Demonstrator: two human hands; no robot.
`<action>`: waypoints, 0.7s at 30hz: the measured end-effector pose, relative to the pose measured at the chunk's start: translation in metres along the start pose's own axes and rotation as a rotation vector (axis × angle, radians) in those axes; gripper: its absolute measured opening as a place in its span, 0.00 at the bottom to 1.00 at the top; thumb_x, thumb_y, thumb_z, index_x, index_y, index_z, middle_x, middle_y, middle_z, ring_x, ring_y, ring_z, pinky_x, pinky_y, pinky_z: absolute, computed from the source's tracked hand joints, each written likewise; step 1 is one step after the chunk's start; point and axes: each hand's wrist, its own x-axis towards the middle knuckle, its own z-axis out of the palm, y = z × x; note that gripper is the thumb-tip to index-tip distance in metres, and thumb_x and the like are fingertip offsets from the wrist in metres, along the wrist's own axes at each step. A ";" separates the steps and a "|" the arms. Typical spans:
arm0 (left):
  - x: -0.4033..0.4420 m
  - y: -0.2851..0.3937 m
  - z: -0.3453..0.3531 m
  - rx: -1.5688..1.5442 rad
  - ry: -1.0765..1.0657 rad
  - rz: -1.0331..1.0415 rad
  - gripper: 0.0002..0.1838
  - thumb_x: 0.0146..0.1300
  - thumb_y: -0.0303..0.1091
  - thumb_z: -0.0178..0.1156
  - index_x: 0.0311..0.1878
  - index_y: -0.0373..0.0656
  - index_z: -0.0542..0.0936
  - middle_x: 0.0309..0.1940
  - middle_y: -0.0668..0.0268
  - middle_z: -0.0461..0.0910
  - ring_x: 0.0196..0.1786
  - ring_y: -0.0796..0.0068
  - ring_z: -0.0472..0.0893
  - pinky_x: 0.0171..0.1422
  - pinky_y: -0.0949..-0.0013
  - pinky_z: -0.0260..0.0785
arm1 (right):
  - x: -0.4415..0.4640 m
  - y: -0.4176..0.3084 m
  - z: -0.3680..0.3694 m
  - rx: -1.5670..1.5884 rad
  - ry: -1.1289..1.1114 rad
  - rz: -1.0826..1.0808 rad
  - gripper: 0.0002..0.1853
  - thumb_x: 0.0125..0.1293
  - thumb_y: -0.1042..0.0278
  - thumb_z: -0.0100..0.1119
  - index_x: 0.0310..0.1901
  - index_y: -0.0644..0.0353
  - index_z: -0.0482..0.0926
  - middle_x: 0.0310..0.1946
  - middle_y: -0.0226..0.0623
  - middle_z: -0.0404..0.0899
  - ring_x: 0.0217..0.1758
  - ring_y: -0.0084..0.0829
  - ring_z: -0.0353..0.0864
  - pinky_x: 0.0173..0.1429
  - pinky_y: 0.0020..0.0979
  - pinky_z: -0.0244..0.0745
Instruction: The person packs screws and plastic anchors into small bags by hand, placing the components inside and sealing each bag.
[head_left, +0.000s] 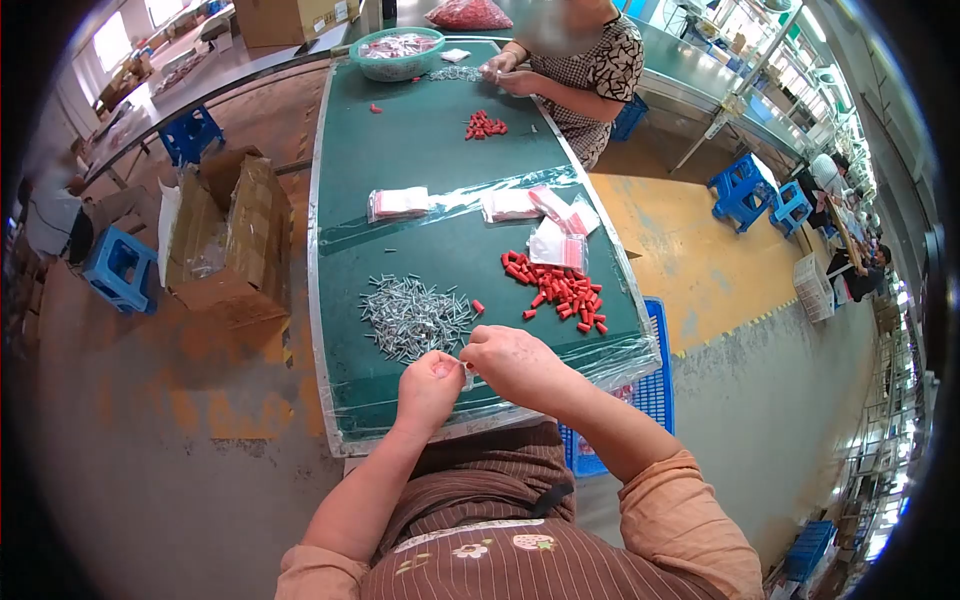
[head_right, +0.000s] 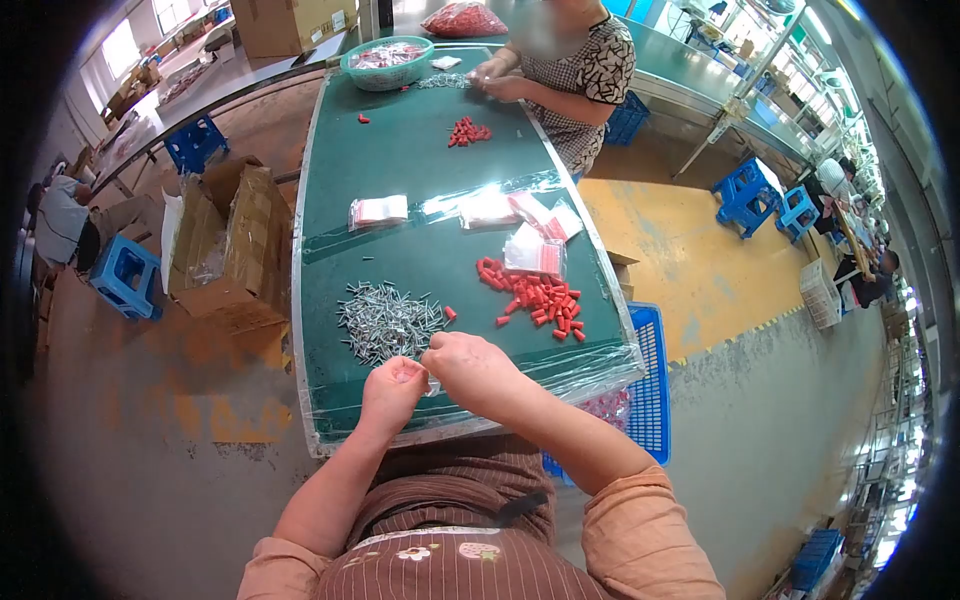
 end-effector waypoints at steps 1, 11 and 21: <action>-0.001 0.002 -0.001 -0.003 0.000 -0.010 0.09 0.59 0.35 0.64 0.33 0.38 0.83 0.24 0.65 0.82 0.27 0.77 0.79 0.35 0.69 0.72 | -0.001 0.001 0.000 0.015 0.016 -0.009 0.07 0.55 0.79 0.59 0.36 0.61 0.81 0.37 0.42 0.79 0.46 0.44 0.81 0.50 0.41 0.77; -0.004 0.013 -0.004 -0.059 -0.027 -0.036 0.07 0.63 0.31 0.65 0.35 0.38 0.81 0.25 0.70 0.83 0.28 0.86 0.78 0.35 0.78 0.70 | -0.001 -0.005 -0.007 -0.170 0.016 -0.059 0.05 0.53 0.74 0.62 0.33 0.59 0.81 0.35 0.39 0.79 0.44 0.39 0.81 0.49 0.37 0.77; -0.008 0.012 -0.006 -0.048 -0.011 0.004 0.05 0.62 0.30 0.64 0.35 0.38 0.81 0.25 0.70 0.83 0.28 0.86 0.78 0.35 0.77 0.70 | -0.006 -0.002 0.009 -0.086 0.155 -0.028 0.04 0.53 0.74 0.61 0.31 0.59 0.83 0.33 0.40 0.78 0.42 0.41 0.80 0.48 0.39 0.77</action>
